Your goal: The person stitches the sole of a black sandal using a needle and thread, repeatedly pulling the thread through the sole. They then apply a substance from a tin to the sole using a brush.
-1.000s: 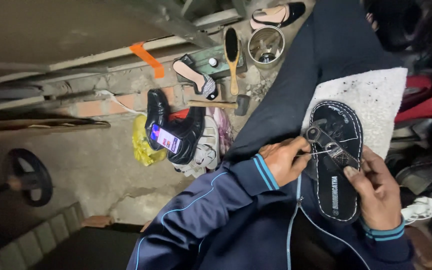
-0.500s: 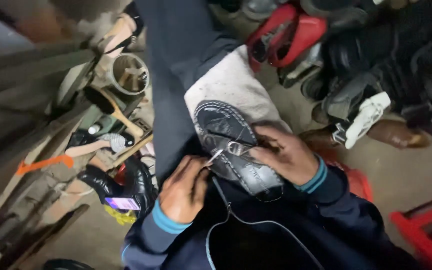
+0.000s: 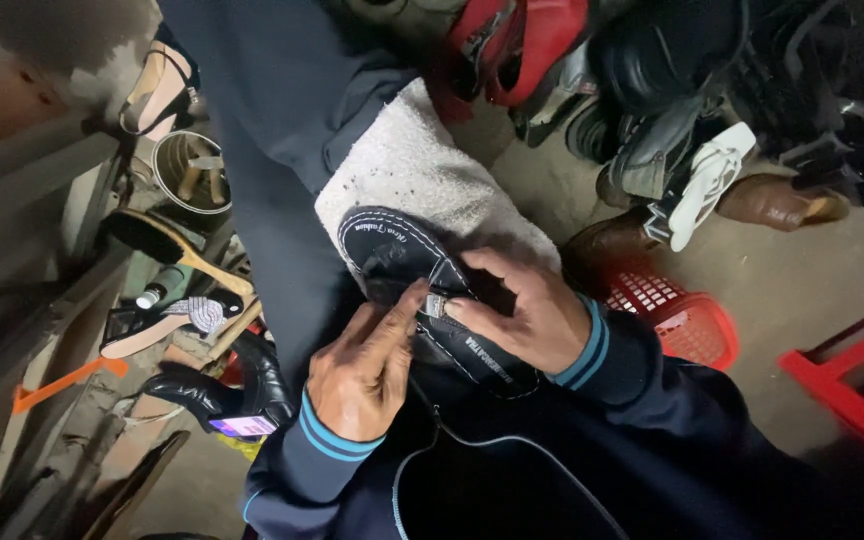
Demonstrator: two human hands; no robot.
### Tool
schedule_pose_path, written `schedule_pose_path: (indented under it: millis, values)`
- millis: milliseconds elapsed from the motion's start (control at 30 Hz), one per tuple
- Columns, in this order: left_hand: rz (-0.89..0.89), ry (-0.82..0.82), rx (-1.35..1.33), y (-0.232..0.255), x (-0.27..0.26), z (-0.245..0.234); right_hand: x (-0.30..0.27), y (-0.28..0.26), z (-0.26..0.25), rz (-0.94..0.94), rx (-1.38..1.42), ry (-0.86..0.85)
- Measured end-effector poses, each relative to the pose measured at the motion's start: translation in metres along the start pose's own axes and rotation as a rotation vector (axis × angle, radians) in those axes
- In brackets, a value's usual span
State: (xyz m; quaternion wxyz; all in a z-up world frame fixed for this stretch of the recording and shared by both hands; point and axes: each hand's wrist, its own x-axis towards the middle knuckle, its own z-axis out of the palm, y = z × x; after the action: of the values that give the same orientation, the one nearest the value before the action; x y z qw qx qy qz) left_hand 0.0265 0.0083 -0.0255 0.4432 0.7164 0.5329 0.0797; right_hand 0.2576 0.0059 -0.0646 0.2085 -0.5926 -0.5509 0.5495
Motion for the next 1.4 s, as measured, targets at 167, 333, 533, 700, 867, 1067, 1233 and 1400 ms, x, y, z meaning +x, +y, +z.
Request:
schedule_pose_path:
  millis: [167,333,533,700,867,1067,1233,1400]
  values:
    - [-0.005,-0.02,0.002,-0.002,-0.002,0.0,0.001,-0.006,-0.001,0.042,0.023,-0.053]
    - [-0.004,-0.007,0.045,-0.007,-0.009,0.006,-0.007,-0.002,0.009,0.132,0.046,-0.011]
    - [-0.003,0.003,0.044,-0.01,-0.014,0.007,-0.005,-0.017,0.004,0.085,0.061,-0.041]
    - [-0.005,0.017,0.063,-0.01,-0.016,0.003,-0.007,-0.027,-0.002,0.055,0.152,-0.186]
    - [0.013,0.0,0.06,-0.012,-0.018,0.001,-0.013,-0.028,0.004,0.025,0.165,-0.133]
    - [0.025,0.014,0.065,-0.015,-0.022,-0.005,-0.016,-0.037,0.012,0.012,0.097,-0.063]
    - [0.057,0.047,0.046,-0.019,-0.018,-0.025,-0.006,-0.056,0.021,-0.046,-0.226,0.007]
    - [0.097,0.215,-0.131,-0.046,-0.019,-0.037,0.011,-0.066,0.057,-0.237,-0.496,0.186]
